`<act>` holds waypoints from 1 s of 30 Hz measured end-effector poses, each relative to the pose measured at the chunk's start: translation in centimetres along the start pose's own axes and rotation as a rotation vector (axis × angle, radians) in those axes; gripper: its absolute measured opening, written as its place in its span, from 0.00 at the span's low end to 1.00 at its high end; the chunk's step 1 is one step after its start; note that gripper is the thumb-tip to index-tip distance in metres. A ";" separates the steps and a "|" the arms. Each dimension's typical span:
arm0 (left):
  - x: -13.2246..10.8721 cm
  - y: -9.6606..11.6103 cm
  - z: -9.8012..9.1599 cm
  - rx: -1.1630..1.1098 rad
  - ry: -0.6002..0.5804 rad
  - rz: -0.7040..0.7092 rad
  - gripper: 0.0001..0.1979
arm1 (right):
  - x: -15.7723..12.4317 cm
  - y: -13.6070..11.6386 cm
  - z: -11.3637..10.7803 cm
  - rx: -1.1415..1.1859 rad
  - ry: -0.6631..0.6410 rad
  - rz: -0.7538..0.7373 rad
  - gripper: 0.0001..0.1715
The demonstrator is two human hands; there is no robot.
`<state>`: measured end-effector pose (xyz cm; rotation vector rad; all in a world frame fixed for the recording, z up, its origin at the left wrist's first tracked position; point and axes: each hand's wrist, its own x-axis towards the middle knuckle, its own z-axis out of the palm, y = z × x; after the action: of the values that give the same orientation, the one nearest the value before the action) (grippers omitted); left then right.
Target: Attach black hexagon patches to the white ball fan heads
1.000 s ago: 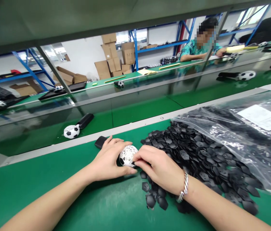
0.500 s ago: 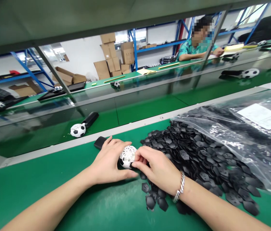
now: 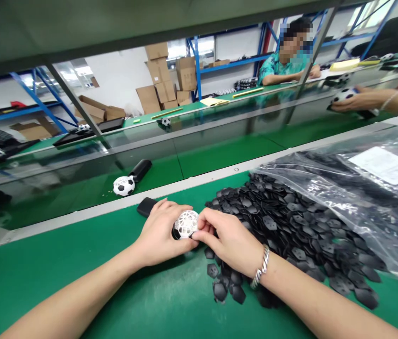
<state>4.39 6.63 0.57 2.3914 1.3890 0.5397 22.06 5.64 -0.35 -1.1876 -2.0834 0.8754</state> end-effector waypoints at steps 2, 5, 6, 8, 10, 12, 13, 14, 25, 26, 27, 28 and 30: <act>0.0 0.2 0.2 -0.015 0.024 0.006 0.26 | 0.3 0.1 0.1 0.009 -0.018 0.011 0.07; 0.1 0.0 0.4 -0.028 0.037 0.018 0.26 | 0.6 0.4 0.2 0.027 -0.034 0.025 0.10; 0.2 -0.2 0.3 -0.030 0.031 0.028 0.27 | 0.5 0.5 0.2 0.020 -0.028 0.027 0.10; 0.5 -1.0 -0.2 -0.046 -0.021 0.095 0.29 | 0.3 0.7 -0.1 -0.019 -0.028 0.030 0.11; 0.8 -1.9 -1.1 -0.083 -0.137 0.210 0.32 | -0.1 0.7 -0.7 -0.095 -0.091 0.017 0.11; 1.0 -2.7 -2.1 -0.112 -0.272 0.271 0.35 | -0.5 0.7 -1.2 -0.221 -0.182 -0.016 0.08; 1.0 -3.0 -2.5 -0.115 -0.318 0.254 0.36 | -0.6 0.7 -1.4 -0.293 -0.221 -0.033 0.06; 0.9 -3.0 -2.7 -0.114 -0.346 0.206 0.38 | -0.7 0.7 -1.5 -0.356 -0.250 -0.045 0.06; 0.4 -2.3 -1.5 -0.322 -0.364 0.217 0.32 | -0.7 -0.1 -1.3 -0.303 -0.295 -0.023 0.05; 0.4 -2.3 -1.7 -0.328 -0.377 0.226 0.33 | -0.6 -0.1 -1.4 -0.264 -0.278 -0.035 0.04; 0.5 -2.3 -1.8 -0.333 -0.380 0.229 0.33 | -0.6 -0.1 -1.5 -0.227 -0.257 -0.056 0.04; 0.5 -2.3 -1.8 -0.339 -0.375 0.230 0.33 | -0.6 -0.1 -1.5 -0.193 -0.236 -0.083 0.04; 0.4 -2.1 -1.6 -0.352 -0.357 0.237 0.32 | -0.6 -0.1 -1.5 -0.137 -0.199 -0.120 0.06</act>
<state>2.19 8.16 1.11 2.2330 0.7943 0.3544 23.41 5.45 0.57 -1.0678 -2.3814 0.8352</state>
